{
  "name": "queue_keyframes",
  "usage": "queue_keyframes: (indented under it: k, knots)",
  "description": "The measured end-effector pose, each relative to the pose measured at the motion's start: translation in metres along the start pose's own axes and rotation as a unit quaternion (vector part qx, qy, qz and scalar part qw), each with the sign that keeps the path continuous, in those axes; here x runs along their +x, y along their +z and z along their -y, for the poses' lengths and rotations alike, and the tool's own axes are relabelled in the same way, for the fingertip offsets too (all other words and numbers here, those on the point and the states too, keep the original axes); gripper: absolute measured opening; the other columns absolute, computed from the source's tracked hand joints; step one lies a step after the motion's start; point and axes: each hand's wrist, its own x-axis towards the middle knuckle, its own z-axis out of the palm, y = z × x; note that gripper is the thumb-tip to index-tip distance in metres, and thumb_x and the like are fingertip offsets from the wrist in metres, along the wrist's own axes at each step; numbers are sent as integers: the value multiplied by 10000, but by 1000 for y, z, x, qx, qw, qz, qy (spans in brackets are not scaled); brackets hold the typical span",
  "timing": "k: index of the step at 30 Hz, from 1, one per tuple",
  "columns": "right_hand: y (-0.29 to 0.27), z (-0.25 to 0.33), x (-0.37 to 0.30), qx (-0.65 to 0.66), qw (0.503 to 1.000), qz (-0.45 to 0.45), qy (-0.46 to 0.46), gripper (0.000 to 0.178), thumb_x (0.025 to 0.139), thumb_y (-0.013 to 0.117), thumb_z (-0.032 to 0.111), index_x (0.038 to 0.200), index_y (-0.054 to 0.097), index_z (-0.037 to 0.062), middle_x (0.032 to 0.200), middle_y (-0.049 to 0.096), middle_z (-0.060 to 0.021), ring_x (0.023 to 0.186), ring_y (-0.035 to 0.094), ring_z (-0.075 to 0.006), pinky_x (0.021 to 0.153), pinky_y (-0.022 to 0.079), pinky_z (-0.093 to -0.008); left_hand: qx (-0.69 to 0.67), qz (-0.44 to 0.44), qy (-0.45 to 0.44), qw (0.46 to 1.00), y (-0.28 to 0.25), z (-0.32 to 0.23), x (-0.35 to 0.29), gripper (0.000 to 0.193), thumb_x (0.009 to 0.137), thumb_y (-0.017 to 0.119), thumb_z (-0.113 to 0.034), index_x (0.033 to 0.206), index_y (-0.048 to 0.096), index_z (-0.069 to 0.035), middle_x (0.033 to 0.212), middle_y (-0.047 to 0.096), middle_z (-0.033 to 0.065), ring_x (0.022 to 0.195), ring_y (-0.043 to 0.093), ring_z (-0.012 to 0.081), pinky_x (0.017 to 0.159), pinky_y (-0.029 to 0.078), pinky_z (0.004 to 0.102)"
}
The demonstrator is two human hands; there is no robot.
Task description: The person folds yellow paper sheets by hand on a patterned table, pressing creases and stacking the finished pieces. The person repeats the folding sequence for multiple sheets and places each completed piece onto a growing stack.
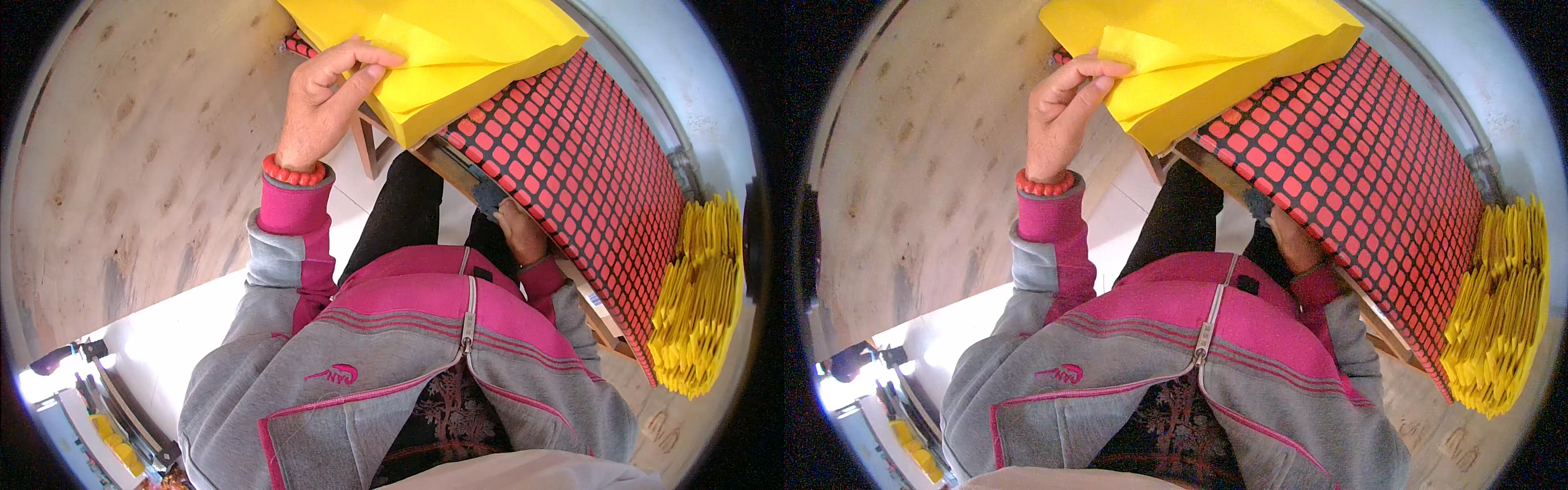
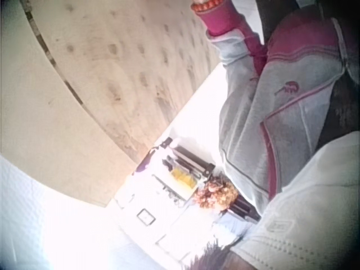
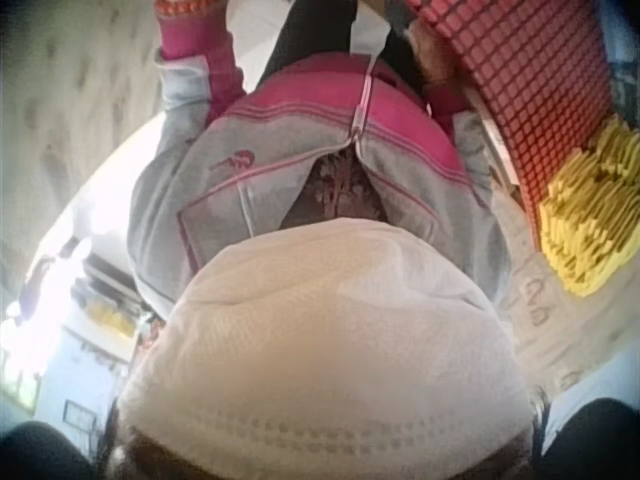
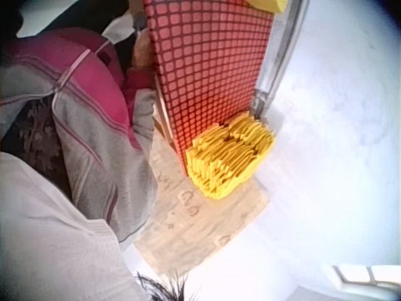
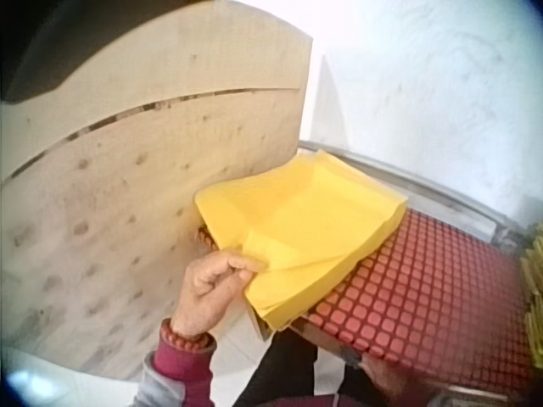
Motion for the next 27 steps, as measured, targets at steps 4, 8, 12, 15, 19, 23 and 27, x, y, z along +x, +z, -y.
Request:
queue_keyframes:
  k: [4,8,12,15,19,23,27]
  knots:
    - [-21,22,3,12,998,44,39,240,916,723,160,1069,606,16,1032,665,-174,981,639,-401,816,513,-455,17,10,15,1000,-3,0,0,200,1006,543,-15,1077,730,-18,980,689,16,956,637,105,867,484,240]
    - [-80,72,12,72,989,115,-54,249,898,741,184,1074,634,43,1044,672,-128,928,674,-321,786,543,-416,27,39,18,999,-8,-1,2,215,1034,542,-57,1121,732,-8,1051,700,20,1004,623,106,895,468,236]
    - [-152,113,58,260,948,107,-150,145,883,744,152,953,657,60,948,682,-106,841,683,-299,739,552,-359,51,61,39,996,-10,2,3,226,1035,534,-55,1136,732,-11,1067,703,21,1030,620,107,939,462,253]
    - [-184,129,116,233,942,32,-238,165,826,764,26,956,662,27,988,721,-122,890,706,-297,769,559,-354,82,91,26,992,-16,4,5,247,1043,526,-69,1170,730,-12,1126,711,27,1083,611,108,991,453,272]
    - [-180,144,187,133,941,-28,-311,197,852,734,53,1036,673,20,1081,712,-122,988,687,-312,843,549,-356,28,83,-48,995,-20,4,9,277,1050,497,-91,1202,715,-11,1153,711,39,1100,614,115,1013,450,283]
    - [-169,147,215,76,939,-19,-334,206,867,713,49,1067,680,12,1136,695,-133,1019,676,-324,866,545,-377,2,99,-61,993,-24,1,14,299,1051,478,-107,1213,705,-2,1168,714,50,1112,619,127,1015,449,285]
    - [-166,146,214,72,938,-25,-338,176,876,708,45,1045,676,9,1122,699,-126,1012,679,-314,858,544,-382,27,107,-64,992,-27,0,15,300,1045,475,-103,1204,708,0,1174,712,56,1127,617,134,1018,450,294]
